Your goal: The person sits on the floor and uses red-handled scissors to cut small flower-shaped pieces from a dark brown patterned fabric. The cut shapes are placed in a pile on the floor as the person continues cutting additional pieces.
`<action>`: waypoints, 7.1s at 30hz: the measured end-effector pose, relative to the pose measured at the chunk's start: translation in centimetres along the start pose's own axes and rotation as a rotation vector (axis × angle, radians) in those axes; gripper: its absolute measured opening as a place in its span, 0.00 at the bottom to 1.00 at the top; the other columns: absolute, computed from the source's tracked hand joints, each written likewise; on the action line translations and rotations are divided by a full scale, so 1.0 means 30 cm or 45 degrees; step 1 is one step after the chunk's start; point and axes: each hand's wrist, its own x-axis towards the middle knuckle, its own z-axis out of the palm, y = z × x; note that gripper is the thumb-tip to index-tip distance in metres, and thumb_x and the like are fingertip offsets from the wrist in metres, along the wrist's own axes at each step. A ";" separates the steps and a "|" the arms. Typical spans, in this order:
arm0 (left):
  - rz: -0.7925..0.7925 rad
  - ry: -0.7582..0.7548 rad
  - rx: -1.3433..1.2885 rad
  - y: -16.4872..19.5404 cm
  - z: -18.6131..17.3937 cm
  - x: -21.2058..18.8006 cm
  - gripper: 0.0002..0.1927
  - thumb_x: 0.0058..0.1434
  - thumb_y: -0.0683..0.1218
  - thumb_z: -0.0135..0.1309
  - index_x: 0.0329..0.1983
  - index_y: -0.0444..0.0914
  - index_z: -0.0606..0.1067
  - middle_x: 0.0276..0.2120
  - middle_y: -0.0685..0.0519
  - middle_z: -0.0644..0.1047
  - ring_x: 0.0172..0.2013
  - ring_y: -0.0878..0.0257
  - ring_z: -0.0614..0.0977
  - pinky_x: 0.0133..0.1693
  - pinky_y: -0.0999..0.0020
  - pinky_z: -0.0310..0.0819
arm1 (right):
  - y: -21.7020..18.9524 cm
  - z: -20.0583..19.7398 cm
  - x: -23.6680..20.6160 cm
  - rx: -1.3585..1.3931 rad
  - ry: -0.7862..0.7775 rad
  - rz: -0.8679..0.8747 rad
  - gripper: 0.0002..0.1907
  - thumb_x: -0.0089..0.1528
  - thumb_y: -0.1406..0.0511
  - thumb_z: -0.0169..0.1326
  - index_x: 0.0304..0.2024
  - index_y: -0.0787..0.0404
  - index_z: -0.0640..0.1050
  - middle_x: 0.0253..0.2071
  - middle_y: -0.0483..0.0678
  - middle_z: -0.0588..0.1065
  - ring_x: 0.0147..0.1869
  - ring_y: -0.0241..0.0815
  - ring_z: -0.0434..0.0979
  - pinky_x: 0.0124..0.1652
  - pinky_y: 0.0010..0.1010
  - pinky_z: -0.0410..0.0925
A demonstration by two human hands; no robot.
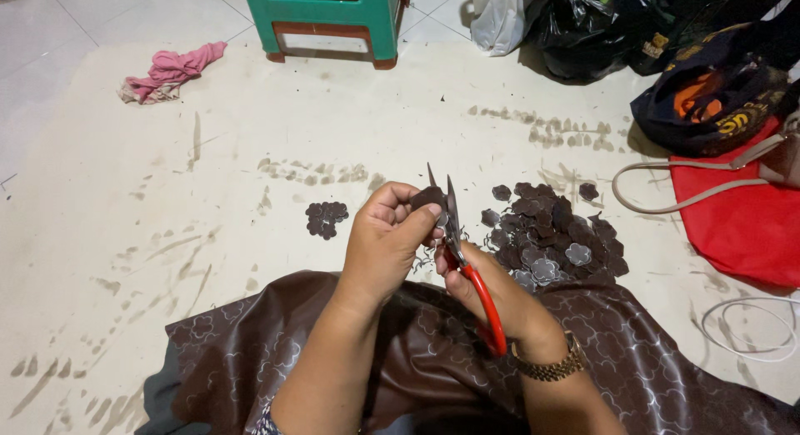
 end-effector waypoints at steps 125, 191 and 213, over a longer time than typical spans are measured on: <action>0.016 0.061 0.165 -0.002 0.025 -0.017 0.07 0.65 0.43 0.58 0.40 0.33 0.79 0.31 0.56 0.80 0.30 0.73 0.77 0.34 0.78 0.73 | -0.014 0.013 0.006 0.016 0.139 0.089 0.30 0.67 0.40 0.43 0.39 0.60 0.70 0.31 0.39 0.65 0.34 0.30 0.63 0.34 0.23 0.63; -0.183 0.067 0.135 0.052 -0.023 -0.003 0.05 0.61 0.41 0.59 0.35 0.33 0.78 0.25 0.57 0.77 0.24 0.72 0.75 0.28 0.78 0.69 | -0.017 0.021 0.013 -0.017 0.006 0.173 0.25 0.69 0.44 0.42 0.37 0.58 0.70 0.27 0.37 0.62 0.31 0.30 0.61 0.31 0.24 0.62; -0.196 0.028 0.206 0.067 -0.011 0.000 0.05 0.63 0.43 0.54 0.38 0.36 0.76 0.28 0.57 0.80 0.30 0.71 0.81 0.31 0.77 0.76 | 0.019 0.018 0.012 -0.070 0.196 0.290 0.28 0.67 0.43 0.41 0.32 0.59 0.73 0.21 0.36 0.63 0.26 0.29 0.61 0.26 0.24 0.60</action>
